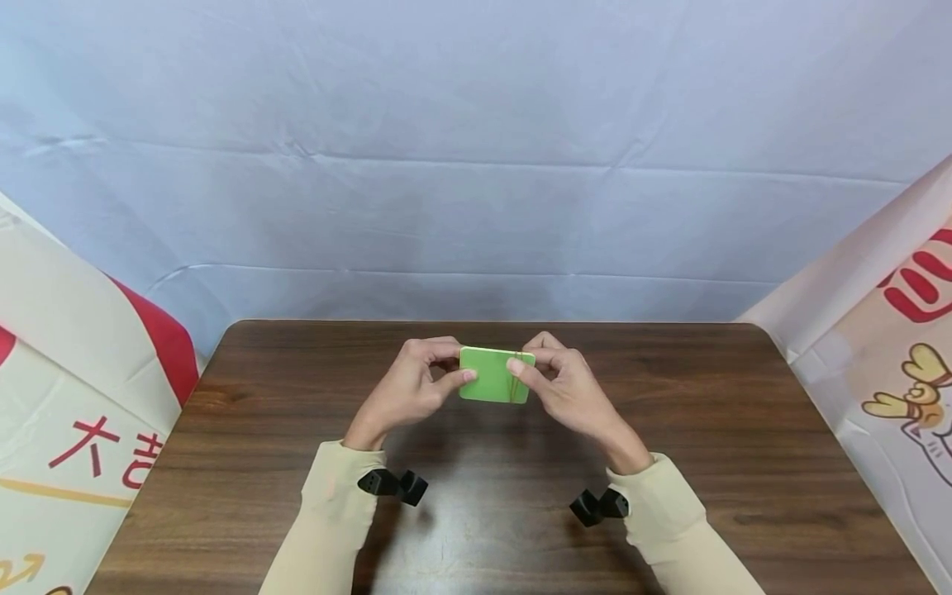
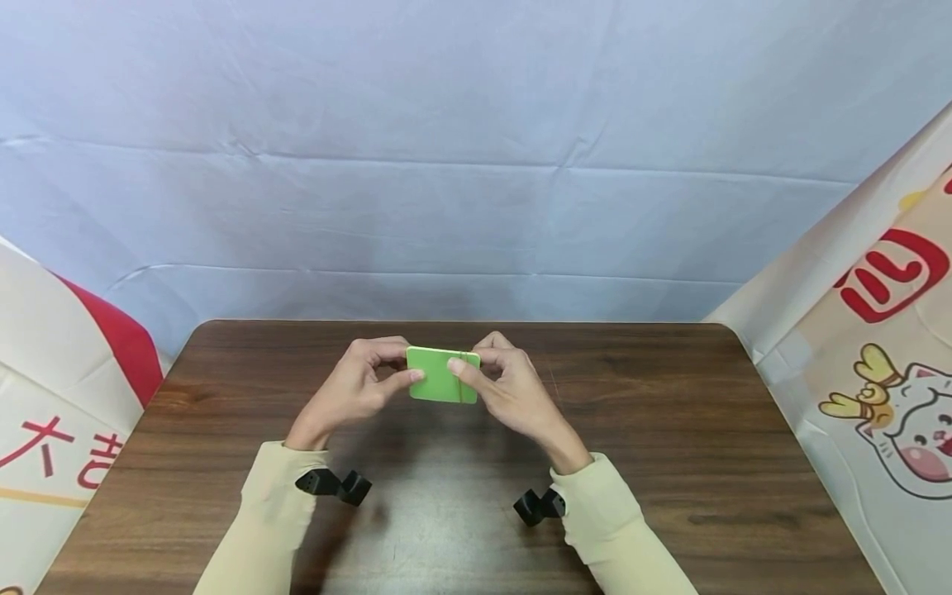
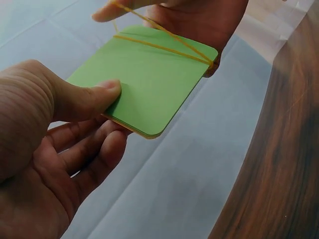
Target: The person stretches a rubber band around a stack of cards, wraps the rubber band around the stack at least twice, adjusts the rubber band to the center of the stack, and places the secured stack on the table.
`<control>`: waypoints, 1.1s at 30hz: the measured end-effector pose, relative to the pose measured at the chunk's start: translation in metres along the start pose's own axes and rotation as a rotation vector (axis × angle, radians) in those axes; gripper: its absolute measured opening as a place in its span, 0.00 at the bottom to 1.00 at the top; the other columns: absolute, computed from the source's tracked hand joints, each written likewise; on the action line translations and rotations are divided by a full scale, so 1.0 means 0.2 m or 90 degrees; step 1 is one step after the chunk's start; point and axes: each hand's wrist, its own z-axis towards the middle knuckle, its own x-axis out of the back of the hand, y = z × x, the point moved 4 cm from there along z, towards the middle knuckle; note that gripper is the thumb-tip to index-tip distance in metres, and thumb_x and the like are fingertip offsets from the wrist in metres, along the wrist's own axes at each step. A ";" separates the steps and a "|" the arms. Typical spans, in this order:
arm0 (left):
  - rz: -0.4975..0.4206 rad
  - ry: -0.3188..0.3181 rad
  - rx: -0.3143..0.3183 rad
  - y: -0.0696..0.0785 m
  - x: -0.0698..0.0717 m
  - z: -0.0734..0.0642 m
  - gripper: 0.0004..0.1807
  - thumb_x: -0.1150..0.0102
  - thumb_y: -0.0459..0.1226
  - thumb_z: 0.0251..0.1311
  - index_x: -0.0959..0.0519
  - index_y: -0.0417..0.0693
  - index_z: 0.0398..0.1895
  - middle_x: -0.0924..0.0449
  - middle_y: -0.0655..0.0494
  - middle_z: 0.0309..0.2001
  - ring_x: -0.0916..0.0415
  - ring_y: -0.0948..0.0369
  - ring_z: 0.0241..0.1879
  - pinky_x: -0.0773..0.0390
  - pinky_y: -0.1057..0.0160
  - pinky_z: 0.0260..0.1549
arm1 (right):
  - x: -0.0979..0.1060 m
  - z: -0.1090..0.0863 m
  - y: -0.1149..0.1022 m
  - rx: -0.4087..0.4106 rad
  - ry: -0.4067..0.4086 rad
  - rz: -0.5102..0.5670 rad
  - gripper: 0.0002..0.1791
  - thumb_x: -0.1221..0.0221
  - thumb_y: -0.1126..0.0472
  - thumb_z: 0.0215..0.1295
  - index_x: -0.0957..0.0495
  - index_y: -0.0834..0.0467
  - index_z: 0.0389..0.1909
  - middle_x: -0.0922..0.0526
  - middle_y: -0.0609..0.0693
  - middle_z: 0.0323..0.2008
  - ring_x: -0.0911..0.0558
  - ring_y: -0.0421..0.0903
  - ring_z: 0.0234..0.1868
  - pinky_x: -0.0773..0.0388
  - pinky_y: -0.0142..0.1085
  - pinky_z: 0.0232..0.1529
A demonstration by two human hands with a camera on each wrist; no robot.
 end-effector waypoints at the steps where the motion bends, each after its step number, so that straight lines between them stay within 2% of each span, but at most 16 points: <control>1: 0.000 0.002 0.002 0.00 0.00 0.00 0.05 0.33 0.24 0.60 0.14 0.40 0.32 0.21 0.53 0.31 0.25 0.58 0.30 0.22 0.64 0.29 | 0.00 0.00 0.00 -0.003 0.007 -0.001 0.10 0.39 0.64 0.72 0.13 0.64 0.33 0.26 0.54 0.35 0.27 0.47 0.35 0.31 0.34 0.30; 5: 0.006 0.009 0.002 0.00 0.00 0.00 0.04 0.33 0.24 0.59 0.14 0.40 0.32 0.21 0.54 0.30 0.25 0.59 0.29 0.22 0.65 0.29 | 0.01 0.00 0.00 -0.014 0.022 -0.004 0.11 0.38 0.63 0.71 0.12 0.63 0.30 0.24 0.53 0.33 0.27 0.49 0.39 0.31 0.36 0.32; 16: 0.038 0.015 -0.010 0.02 -0.01 0.00 0.05 0.32 0.25 0.60 0.14 0.42 0.33 0.20 0.56 0.31 0.25 0.60 0.30 0.21 0.62 0.30 | 0.03 0.01 0.00 -0.039 0.042 0.011 0.08 0.33 0.62 0.67 0.10 0.63 0.32 0.23 0.53 0.31 0.27 0.48 0.34 0.31 0.33 0.30; 26: 0.041 0.021 -0.002 0.02 -0.02 0.01 0.04 0.32 0.26 0.60 0.14 0.43 0.33 0.21 0.56 0.31 0.25 0.61 0.30 0.21 0.60 0.31 | 0.04 0.00 0.02 -0.052 0.066 -0.007 0.10 0.31 0.60 0.66 0.10 0.62 0.29 0.22 0.54 0.31 0.27 0.49 0.34 0.31 0.34 0.30; 33: 0.033 0.024 0.004 0.02 -0.02 0.00 0.04 0.32 0.26 0.60 0.14 0.43 0.33 0.20 0.56 0.31 0.25 0.60 0.30 0.23 0.65 0.29 | 0.04 0.00 0.03 -0.050 0.072 0.007 0.11 0.31 0.60 0.66 0.11 0.62 0.26 0.21 0.54 0.30 0.25 0.48 0.34 0.29 0.34 0.30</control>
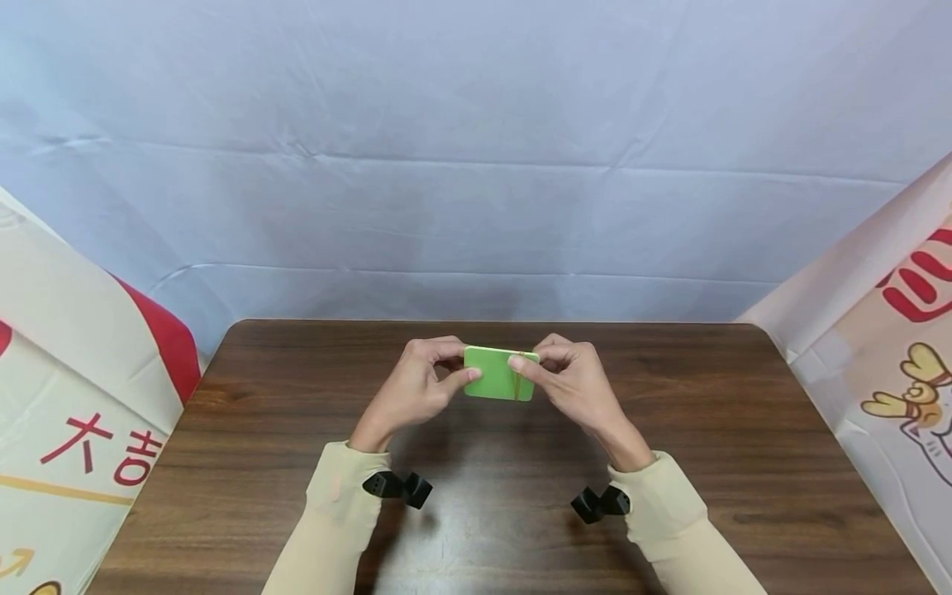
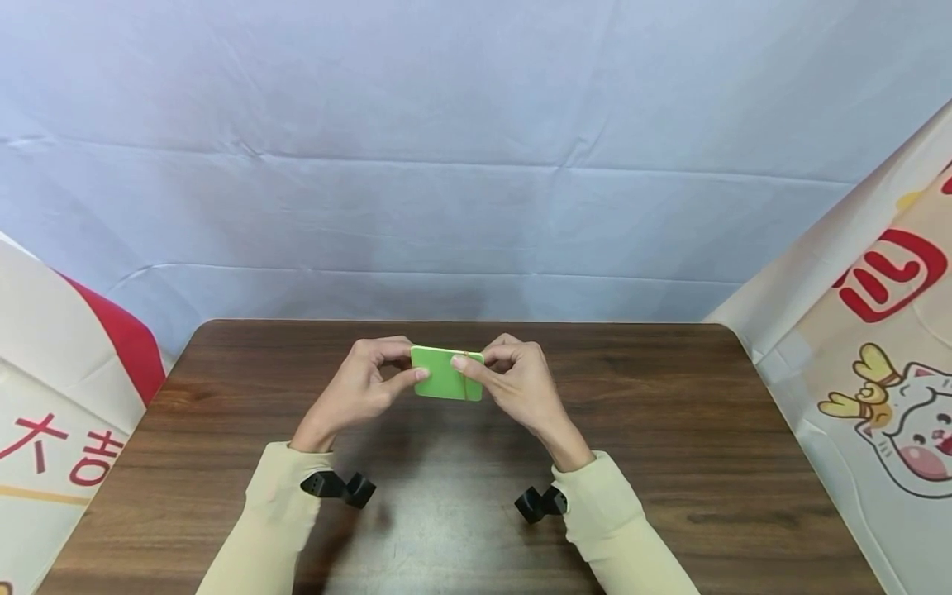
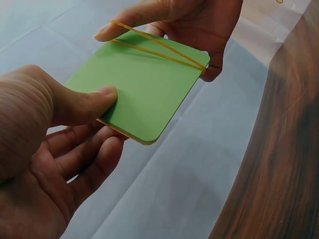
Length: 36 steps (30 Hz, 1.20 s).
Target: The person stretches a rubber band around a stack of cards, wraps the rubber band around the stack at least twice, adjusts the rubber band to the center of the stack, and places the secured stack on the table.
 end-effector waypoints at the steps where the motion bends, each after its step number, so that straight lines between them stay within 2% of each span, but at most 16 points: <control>1: 0.000 0.001 0.000 0.00 0.00 0.00 0.05 0.32 0.26 0.60 0.14 0.43 0.33 0.20 0.56 0.31 0.25 0.60 0.30 0.23 0.65 0.29 | 0.00 0.00 0.00 -0.001 0.002 0.002 0.11 0.31 0.60 0.66 0.11 0.62 0.26 0.21 0.54 0.30 0.25 0.48 0.34 0.29 0.34 0.30; 16: -0.001 0.006 0.014 0.00 0.00 0.00 0.05 0.32 0.24 0.59 0.14 0.41 0.34 0.19 0.55 0.32 0.23 0.60 0.30 0.19 0.57 0.31 | 0.00 0.00 0.01 -0.009 0.009 0.019 0.13 0.30 0.59 0.65 0.13 0.62 0.23 0.21 0.55 0.31 0.26 0.50 0.30 0.30 0.33 0.27; 23: 0.000 0.010 0.021 0.00 -0.01 0.00 0.05 0.32 0.25 0.59 0.13 0.41 0.35 0.18 0.55 0.33 0.22 0.61 0.30 0.19 0.63 0.30 | 0.00 0.00 0.01 -0.012 0.010 0.022 0.14 0.30 0.58 0.65 0.14 0.61 0.22 0.21 0.54 0.30 0.27 0.49 0.29 0.30 0.34 0.27; 30: 0.008 0.008 0.027 -0.01 -0.01 -0.01 0.05 0.32 0.25 0.59 0.13 0.41 0.36 0.17 0.55 0.33 0.22 0.61 0.30 0.18 0.56 0.29 | 0.01 0.01 0.00 -0.029 -0.005 0.016 0.12 0.29 0.58 0.63 0.12 0.62 0.26 0.21 0.55 0.30 0.26 0.49 0.32 0.28 0.34 0.29; 36: 0.013 0.000 0.033 -0.01 -0.01 -0.01 0.05 0.32 0.25 0.59 0.13 0.40 0.36 0.17 0.55 0.33 0.22 0.62 0.30 0.18 0.57 0.29 | 0.02 0.02 -0.01 -0.032 -0.045 -0.016 0.11 0.30 0.57 0.64 0.12 0.60 0.26 0.21 0.54 0.30 0.27 0.49 0.32 0.30 0.34 0.29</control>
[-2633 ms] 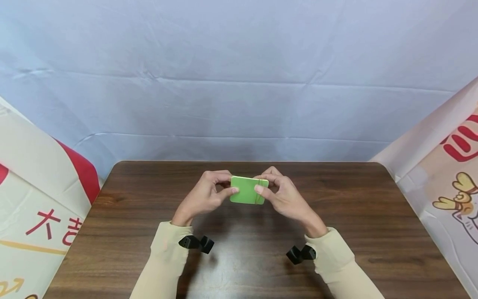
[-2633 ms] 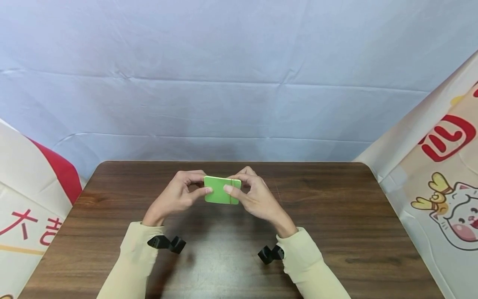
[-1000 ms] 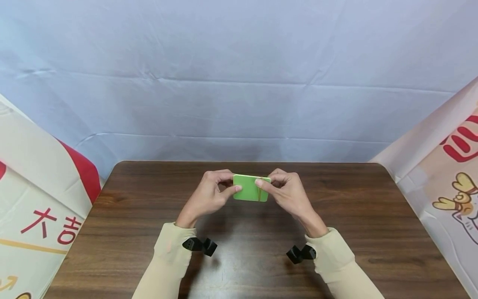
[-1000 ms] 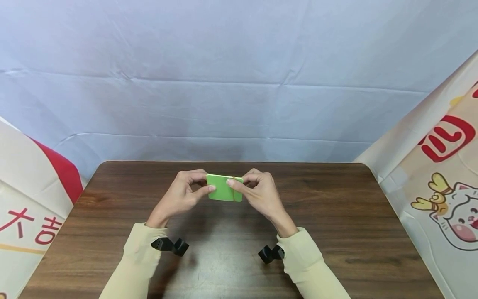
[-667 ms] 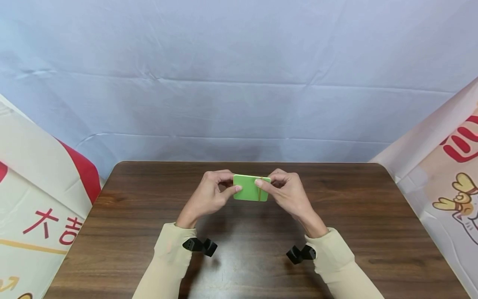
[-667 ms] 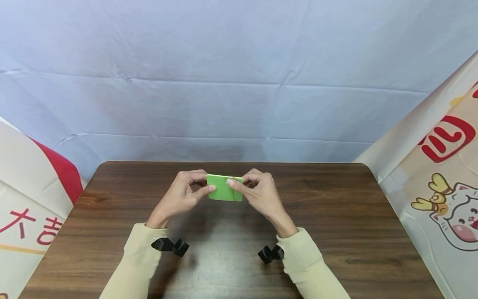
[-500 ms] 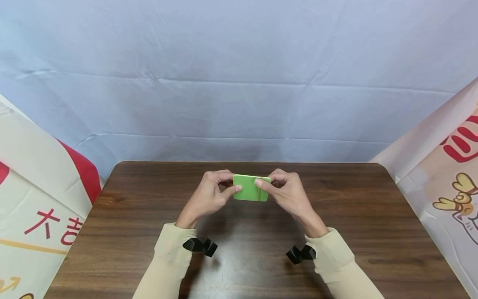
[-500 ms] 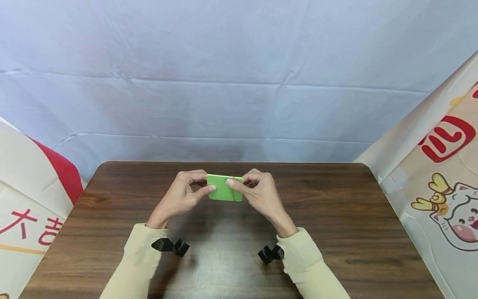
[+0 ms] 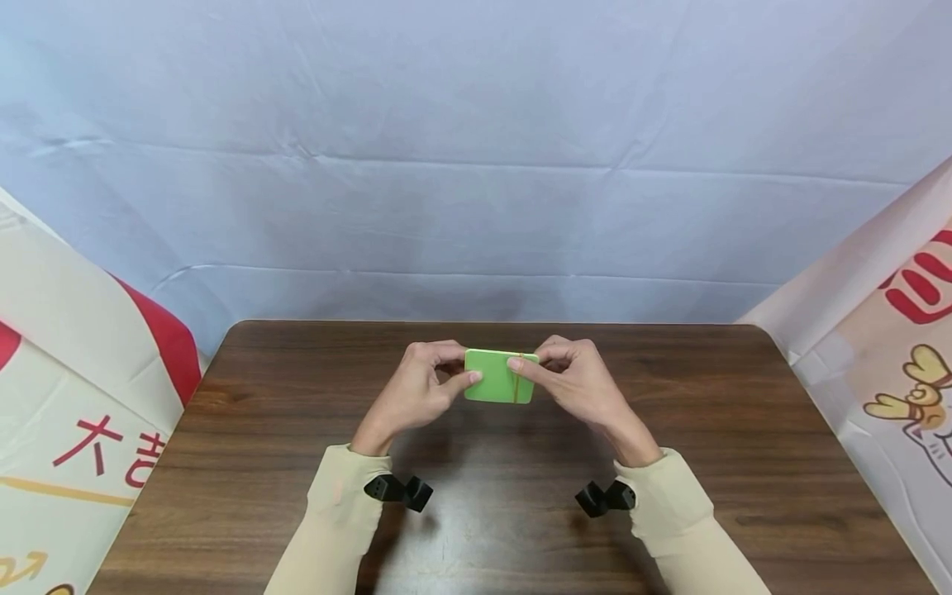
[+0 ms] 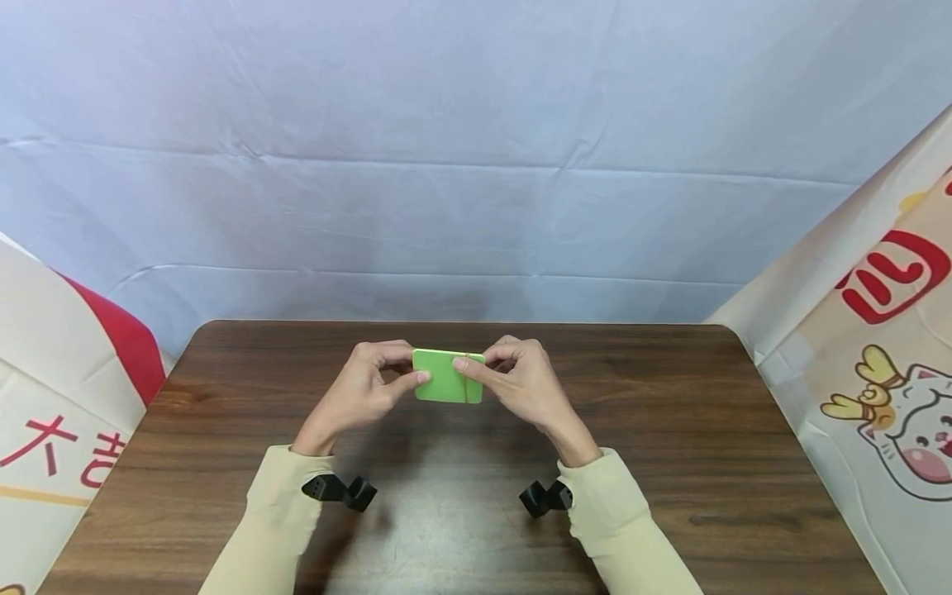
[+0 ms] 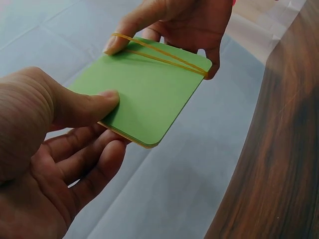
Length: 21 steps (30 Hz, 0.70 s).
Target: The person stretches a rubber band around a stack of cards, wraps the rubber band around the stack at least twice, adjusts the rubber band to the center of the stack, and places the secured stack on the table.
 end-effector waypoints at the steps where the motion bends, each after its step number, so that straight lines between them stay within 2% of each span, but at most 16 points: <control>1: 0.001 -0.001 0.001 0.00 0.00 0.00 0.05 0.32 0.25 0.59 0.13 0.40 0.36 0.17 0.55 0.33 0.22 0.62 0.30 0.18 0.58 0.30 | 0.00 0.00 0.00 0.001 -0.009 -0.010 0.11 0.30 0.57 0.64 0.12 0.60 0.26 0.21 0.54 0.30 0.27 0.49 0.31 0.30 0.34 0.29; 5: 0.001 -0.006 0.002 -0.01 0.00 0.00 0.05 0.32 0.25 0.59 0.13 0.39 0.36 0.18 0.55 0.32 0.22 0.62 0.30 0.18 0.57 0.30 | 0.02 0.01 -0.01 0.001 -0.044 -0.033 0.10 0.30 0.56 0.64 0.11 0.57 0.27 0.20 0.52 0.30 0.27 0.49 0.31 0.30 0.34 0.29; 12: -0.012 -0.019 -0.003 -0.01 -0.01 0.00 0.04 0.32 0.25 0.59 0.14 0.38 0.36 0.17 0.54 0.32 0.21 0.63 0.30 0.19 0.62 0.31 | 0.05 0.01 -0.03 0.007 -0.113 -0.043 0.07 0.32 0.56 0.67 0.10 0.53 0.31 0.18 0.51 0.33 0.27 0.50 0.37 0.29 0.35 0.32; 21: -0.016 -0.028 -0.001 -0.02 -0.01 0.00 0.05 0.31 0.25 0.58 0.14 0.40 0.35 0.18 0.56 0.31 0.22 0.63 0.30 0.19 0.64 0.32 | 0.06 0.02 -0.04 0.018 -0.127 -0.062 0.07 0.32 0.55 0.66 0.10 0.52 0.30 0.19 0.51 0.32 0.27 0.49 0.35 0.30 0.34 0.31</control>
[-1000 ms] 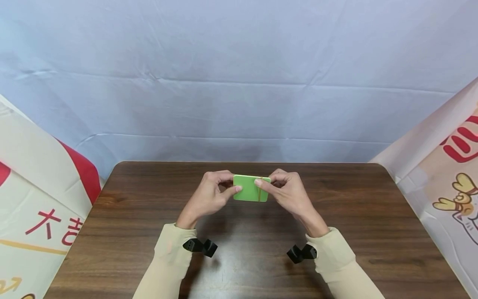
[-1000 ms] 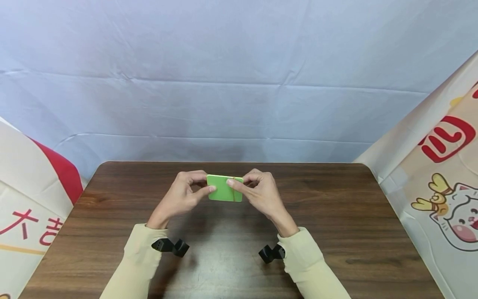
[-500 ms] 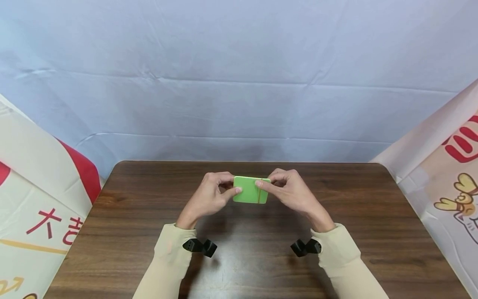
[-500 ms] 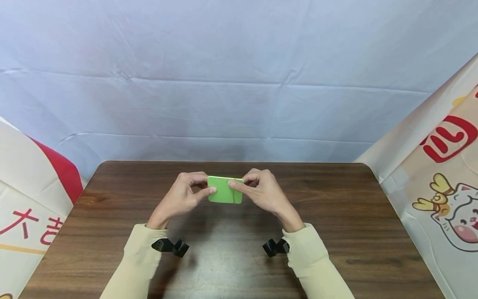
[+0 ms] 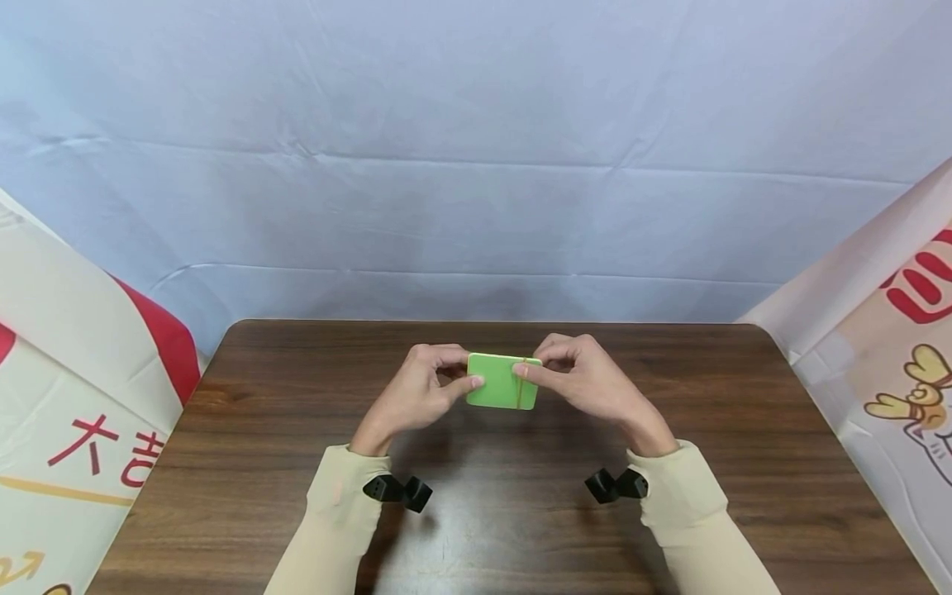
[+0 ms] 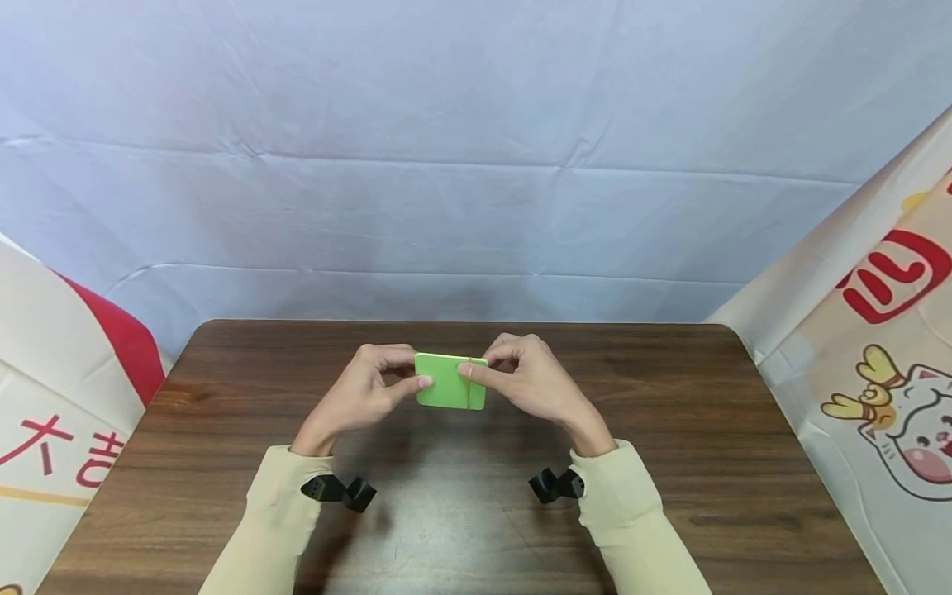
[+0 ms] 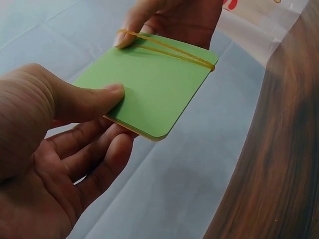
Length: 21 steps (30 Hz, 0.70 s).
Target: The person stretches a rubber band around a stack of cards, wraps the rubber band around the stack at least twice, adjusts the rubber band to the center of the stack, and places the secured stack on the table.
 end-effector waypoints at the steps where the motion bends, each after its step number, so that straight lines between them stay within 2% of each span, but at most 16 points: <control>1: 0.000 0.000 0.000 0.00 0.00 0.00 0.05 0.31 0.25 0.58 0.13 0.40 0.35 0.18 0.56 0.32 0.22 0.63 0.30 0.19 0.64 0.32 | 0.00 0.00 0.00 0.001 0.002 -0.002 0.07 0.32 0.55 0.66 0.11 0.52 0.30 0.19 0.51 0.32 0.27 0.49 0.35 0.30 0.34 0.32; 11: -0.015 -0.001 0.004 0.01 0.00 0.00 0.04 0.32 0.25 0.59 0.13 0.40 0.35 0.18 0.55 0.32 0.22 0.62 0.30 0.20 0.65 0.31 | -0.01 0.00 0.00 -0.009 0.040 -0.003 0.09 0.30 0.53 0.64 0.11 0.52 0.28 0.18 0.51 0.32 0.26 0.50 0.38 0.29 0.36 0.33; 16: -0.007 0.002 0.006 0.01 0.00 0.00 0.04 0.32 0.25 0.59 0.13 0.39 0.36 0.18 0.55 0.32 0.22 0.62 0.30 0.20 0.65 0.31 | -0.01 -0.01 0.01 -0.022 0.071 -0.007 0.08 0.27 0.52 0.61 0.11 0.53 0.31 0.17 0.50 0.35 0.19 0.50 0.38 0.22 0.41 0.39; 21: -0.007 0.005 0.010 0.00 0.00 -0.01 0.05 0.32 0.25 0.59 0.14 0.39 0.37 0.17 0.54 0.32 0.22 0.62 0.30 0.19 0.64 0.31 | 0.00 -0.01 0.00 -0.024 0.081 0.001 0.09 0.27 0.52 0.60 0.12 0.53 0.33 0.18 0.51 0.36 0.16 0.51 0.38 0.20 0.46 0.42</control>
